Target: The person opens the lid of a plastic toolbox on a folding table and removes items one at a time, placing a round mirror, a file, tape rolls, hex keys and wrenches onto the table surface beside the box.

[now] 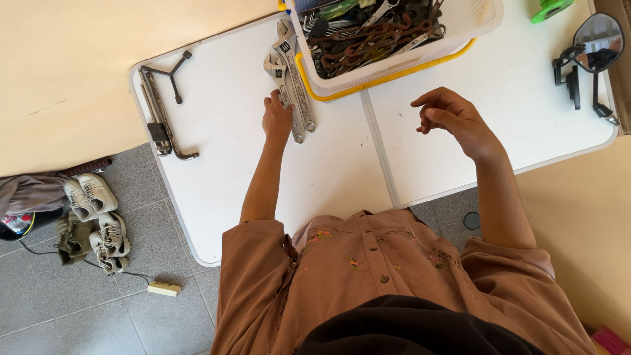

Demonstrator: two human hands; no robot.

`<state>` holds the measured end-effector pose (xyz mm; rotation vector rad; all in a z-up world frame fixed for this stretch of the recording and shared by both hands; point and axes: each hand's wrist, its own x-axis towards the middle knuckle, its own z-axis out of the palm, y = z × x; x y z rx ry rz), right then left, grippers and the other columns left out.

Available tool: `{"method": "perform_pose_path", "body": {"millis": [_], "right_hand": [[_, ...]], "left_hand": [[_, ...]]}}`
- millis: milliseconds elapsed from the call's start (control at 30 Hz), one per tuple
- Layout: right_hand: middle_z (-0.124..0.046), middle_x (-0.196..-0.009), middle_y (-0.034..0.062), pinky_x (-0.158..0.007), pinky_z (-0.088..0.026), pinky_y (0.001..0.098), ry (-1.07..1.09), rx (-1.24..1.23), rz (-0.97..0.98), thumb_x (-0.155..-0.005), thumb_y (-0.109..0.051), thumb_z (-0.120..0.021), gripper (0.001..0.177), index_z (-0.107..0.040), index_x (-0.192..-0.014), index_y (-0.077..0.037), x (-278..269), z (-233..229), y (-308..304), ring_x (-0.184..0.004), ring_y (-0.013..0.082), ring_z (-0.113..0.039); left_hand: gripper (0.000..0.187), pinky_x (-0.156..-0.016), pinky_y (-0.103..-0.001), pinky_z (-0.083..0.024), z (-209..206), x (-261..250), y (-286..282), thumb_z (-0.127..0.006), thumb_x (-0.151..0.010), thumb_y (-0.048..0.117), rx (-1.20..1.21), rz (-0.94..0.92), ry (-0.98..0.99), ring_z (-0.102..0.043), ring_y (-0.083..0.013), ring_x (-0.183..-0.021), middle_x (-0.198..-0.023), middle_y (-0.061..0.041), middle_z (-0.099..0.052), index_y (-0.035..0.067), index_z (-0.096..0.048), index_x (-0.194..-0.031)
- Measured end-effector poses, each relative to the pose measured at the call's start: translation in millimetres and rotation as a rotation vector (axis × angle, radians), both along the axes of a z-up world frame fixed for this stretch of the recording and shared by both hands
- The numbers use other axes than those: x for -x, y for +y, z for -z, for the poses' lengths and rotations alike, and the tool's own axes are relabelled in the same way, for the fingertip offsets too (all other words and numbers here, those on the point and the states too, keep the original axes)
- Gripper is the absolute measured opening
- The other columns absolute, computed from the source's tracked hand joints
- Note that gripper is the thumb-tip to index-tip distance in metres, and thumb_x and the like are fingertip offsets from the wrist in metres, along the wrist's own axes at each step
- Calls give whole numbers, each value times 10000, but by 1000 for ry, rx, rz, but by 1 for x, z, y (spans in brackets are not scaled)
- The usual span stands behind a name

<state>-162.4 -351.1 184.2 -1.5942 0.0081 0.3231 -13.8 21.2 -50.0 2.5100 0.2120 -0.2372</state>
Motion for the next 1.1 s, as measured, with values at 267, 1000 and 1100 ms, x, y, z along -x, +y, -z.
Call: {"method": "perform_pose_path", "body": {"millis": [267,1000,1100], "right_hand": [[-620,-930,19,-886,-570,351,-16,-6,-59,-1042,-160,-572,255,-628,-1245,-18,-24,7,-29,-868,132,-626],[-397,-1504,184,-1034,-446,559,-33,1473,-845,-872,-536,-764,744,-499,-1449,-149,-284,48,31,-1364,380,-446],[-469,-1472,174,-1022,-506,524,-29,1431,-811,-864,-504,-772,757,-496,-1470,-144,-286,56,22,-1327,370,-534]], "left_hand": [[576,-843,-436,-566,-7,-1,-1,-759,-903,224,24,-24,5,-683,-324,-1044,-1233,-119,-592,140,-482,-1401],[199,-822,-336,-549,-244,-40,-143,-742,-977,34,423,231,-935,-621,-219,-1046,-1162,-47,-605,135,-679,-1136],[221,-833,-372,-546,-236,-53,-168,-770,-924,54,302,212,-814,-620,-239,-1015,-1126,22,-634,172,-691,-1093]]}}
